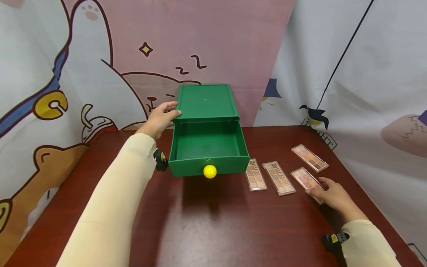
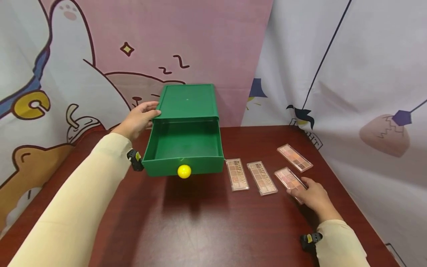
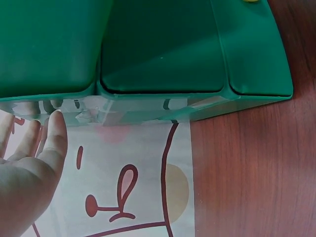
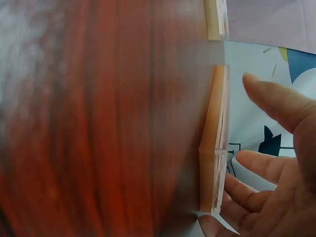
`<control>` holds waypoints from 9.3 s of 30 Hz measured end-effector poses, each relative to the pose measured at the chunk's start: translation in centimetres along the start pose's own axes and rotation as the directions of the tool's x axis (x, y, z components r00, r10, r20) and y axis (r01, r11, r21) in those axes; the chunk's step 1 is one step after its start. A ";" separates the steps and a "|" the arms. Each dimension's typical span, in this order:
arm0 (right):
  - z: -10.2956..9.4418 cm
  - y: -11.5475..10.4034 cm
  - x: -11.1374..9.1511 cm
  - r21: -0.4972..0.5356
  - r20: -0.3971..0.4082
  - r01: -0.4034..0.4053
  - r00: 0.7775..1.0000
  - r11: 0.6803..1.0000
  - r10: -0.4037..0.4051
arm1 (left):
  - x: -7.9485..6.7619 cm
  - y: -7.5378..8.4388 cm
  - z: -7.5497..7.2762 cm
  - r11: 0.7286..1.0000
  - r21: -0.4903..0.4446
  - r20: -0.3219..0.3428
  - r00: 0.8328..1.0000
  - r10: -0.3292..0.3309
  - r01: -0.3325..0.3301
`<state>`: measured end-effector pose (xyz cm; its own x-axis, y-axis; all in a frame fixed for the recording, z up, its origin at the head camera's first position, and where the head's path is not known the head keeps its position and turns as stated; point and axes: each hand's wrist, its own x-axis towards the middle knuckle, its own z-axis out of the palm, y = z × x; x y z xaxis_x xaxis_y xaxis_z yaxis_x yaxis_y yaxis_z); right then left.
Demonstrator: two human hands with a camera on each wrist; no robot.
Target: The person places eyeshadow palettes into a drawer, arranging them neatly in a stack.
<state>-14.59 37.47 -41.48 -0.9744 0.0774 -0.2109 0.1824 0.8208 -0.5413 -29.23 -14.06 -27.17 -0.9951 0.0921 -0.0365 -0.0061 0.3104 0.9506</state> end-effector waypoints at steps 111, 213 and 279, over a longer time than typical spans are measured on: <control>-2.3 -40.2 3.4 -0.220 0.574 0.600 0.717 0.769 -0.395 | 0.3 -0.1 0.1 0.999 -0.026 -0.010 0.999 0.035 -0.035; -2.4 2.4 11.5 -0.330 -0.100 -0.077 0.994 0.941 0.046 | 0.6 -0.9 0.1 0.997 -0.005 -0.007 0.997 0.080 -0.080; -8.4 -28.1 3.9 0.227 -0.191 0.474 0.878 0.851 -0.438 | 0.1 -0.9 0.0 0.997 -0.023 -0.028 0.997 0.069 -0.069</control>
<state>-24.59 19.48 -20.23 -0.9609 -0.1834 0.2075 -0.2767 0.6064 -0.7455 -29.34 -14.33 -28.06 -0.9955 0.0868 0.0374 0.0605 0.2813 0.9577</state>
